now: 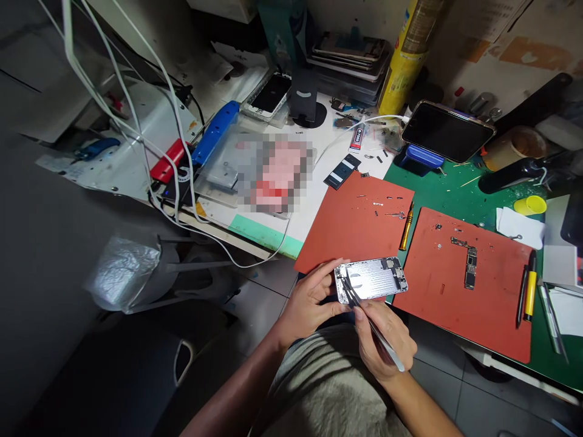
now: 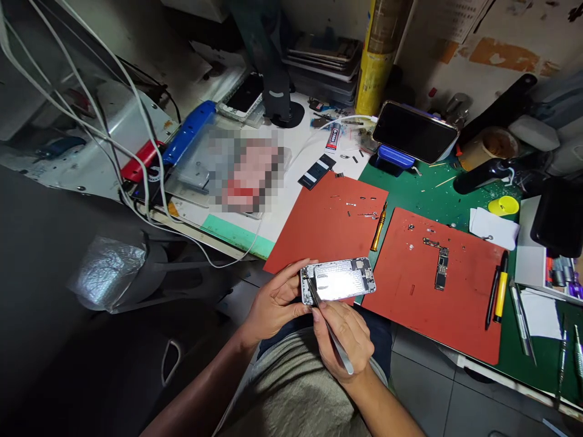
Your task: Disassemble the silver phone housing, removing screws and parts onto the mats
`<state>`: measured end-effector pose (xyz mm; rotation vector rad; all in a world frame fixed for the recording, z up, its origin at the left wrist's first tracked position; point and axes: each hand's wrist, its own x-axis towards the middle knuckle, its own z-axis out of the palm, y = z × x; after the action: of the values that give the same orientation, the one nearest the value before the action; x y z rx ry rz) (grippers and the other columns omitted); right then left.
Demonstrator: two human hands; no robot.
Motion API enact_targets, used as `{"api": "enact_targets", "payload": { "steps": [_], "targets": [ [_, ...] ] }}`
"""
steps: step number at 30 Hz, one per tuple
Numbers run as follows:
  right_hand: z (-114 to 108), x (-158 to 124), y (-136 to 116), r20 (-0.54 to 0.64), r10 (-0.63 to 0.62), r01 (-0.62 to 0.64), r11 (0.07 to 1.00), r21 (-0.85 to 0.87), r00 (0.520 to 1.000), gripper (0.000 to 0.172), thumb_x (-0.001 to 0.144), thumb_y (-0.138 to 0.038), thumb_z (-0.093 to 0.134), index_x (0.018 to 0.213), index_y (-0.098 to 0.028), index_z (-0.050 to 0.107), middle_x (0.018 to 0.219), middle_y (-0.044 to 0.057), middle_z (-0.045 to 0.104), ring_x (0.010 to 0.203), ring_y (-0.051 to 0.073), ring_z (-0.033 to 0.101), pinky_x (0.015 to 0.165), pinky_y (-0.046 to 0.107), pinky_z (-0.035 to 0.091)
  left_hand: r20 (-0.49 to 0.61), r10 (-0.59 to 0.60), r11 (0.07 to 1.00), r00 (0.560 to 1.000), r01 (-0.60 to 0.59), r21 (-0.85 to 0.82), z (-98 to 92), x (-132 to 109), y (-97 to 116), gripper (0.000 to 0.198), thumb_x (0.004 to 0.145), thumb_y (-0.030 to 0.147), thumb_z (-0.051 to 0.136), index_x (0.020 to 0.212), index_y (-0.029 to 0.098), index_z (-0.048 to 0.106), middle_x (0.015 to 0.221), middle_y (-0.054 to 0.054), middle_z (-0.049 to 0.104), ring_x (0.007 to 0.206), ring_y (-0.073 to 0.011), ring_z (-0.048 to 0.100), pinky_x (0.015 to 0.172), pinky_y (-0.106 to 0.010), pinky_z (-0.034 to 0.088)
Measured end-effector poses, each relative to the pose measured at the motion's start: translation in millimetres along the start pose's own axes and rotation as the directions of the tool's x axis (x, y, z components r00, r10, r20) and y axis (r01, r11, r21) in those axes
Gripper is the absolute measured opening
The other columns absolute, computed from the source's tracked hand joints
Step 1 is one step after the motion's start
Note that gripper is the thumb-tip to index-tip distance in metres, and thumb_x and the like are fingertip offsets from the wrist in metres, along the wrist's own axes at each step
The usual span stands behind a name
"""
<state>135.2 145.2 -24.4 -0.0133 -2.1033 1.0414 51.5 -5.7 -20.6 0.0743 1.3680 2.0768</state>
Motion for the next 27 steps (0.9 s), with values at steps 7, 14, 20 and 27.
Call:
{"api": "enact_targets", "payload": {
  "steps": [7,14,20,27],
  "targets": [
    [-6,15,-4,0.106,0.062,-0.068,0.996,0.05,0.992,0.037,0.09,0.002,0.075,0.12,-0.02,0.076,0.096,0.003,0.082,0.082,0.018,0.081,0.081,0.032,0.068,-0.004,-0.041,0.999,0.999,0.041,0.02,-4.6,-2,-5,0.08,0.082,0.019,0.093,0.155,0.03,0.059,0.163,-0.016,0.056,0.135,-0.0323,0.068,0.111,-0.04,0.058],
    [-4,10,4,0.151,-0.075,0.063,0.994,0.084,0.986,0.049,0.089,0.003,0.076,0.134,-0.017,0.073,0.101,0.008,0.082,0.087,0.021,0.081,0.078,0.034,0.069,-0.019,-0.013,1.0,1.0,0.013,-0.017,-0.3,-1,1,0.076,0.081,0.02,0.095,0.15,0.029,0.064,0.16,-0.016,0.059,0.132,-0.0317,0.07,0.112,-0.041,0.057],
    [-4,8,3,0.165,-0.132,0.129,0.991,0.032,0.977,0.05,0.09,0.0,0.077,0.137,-0.016,0.071,0.106,0.01,0.083,0.09,0.02,0.081,0.078,0.031,0.069,-0.018,0.001,1.0,1.0,-0.002,-0.026,1.1,0,1,0.075,0.081,0.021,0.094,0.15,0.03,0.064,0.16,-0.016,0.059,0.133,-0.032,0.069,0.11,-0.04,0.058],
    [-6,25,-5,0.137,0.085,-0.1,0.989,0.107,0.987,0.035,0.094,-0.001,0.071,0.121,-0.022,0.077,0.096,0.005,0.082,0.081,0.021,0.08,0.077,0.037,0.069,0.005,-0.018,0.999,1.0,0.018,-0.031,-1.4,-1,-2,0.075,0.083,0.02,0.092,0.151,0.032,0.063,0.164,-0.015,0.055,0.135,-0.0329,0.068,0.111,-0.041,0.057]
  ]
}}
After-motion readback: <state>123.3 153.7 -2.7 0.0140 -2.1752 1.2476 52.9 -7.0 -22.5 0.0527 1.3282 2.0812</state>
